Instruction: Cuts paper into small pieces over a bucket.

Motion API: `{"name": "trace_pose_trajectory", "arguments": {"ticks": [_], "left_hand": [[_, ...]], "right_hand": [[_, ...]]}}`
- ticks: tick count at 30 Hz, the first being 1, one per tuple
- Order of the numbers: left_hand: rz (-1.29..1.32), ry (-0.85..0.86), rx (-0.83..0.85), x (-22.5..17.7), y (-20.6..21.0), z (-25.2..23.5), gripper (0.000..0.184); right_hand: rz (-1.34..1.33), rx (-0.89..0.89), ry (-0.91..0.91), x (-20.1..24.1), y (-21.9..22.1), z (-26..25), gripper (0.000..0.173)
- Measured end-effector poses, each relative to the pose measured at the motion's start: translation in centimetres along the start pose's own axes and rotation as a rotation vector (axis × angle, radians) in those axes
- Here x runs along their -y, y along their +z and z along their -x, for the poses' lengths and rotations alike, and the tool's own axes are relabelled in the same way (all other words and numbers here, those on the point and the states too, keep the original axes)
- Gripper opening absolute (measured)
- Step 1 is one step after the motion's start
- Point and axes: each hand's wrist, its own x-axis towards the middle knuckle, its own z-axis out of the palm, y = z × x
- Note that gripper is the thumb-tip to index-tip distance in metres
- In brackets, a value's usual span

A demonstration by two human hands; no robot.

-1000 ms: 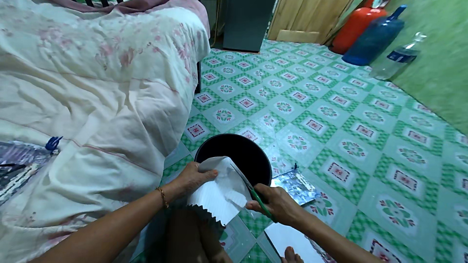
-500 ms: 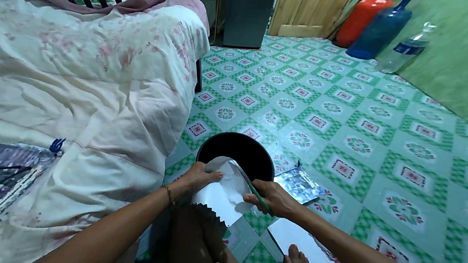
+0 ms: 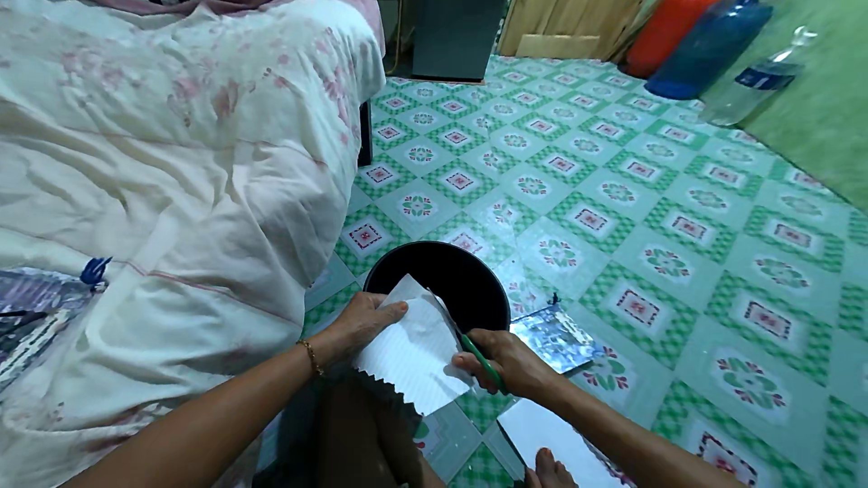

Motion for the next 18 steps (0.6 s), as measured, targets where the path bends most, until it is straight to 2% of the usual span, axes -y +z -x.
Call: {"name": "trace_pose_trajectory", "arguments": {"ticks": [4,8,11,15,18], "left_hand": [[0.019,-0.009,0.026,0.0,0.3,0.1,0.02],[0.015,-0.025,0.029,-0.1,0.1,0.0,0.021],[-0.015,-0.06,0.059,-0.5,-0.5,-0.1,0.021],[-0.078,-0.121,0.1,-0.7,-1.3,-0.4,0.022],[-0.099,-0.177,0.156,-1.3,-1.1,0.0,0.021]], "right_hand": [[0.038,-0.016,-0.019,-0.1,0.1,-0.1,0.04],[0.002,-0.043,-0.027,0.0,0.0,0.1,0.03],[0.03,-0.042,-0.021,-0.2,-0.3,0.2,0.031],[0.232,0.024,0.005,-0.6,-1.2,0.2,0.056],[0.35,0.048,0.015,-0.3,-1.1,0.4,0.066]]}}
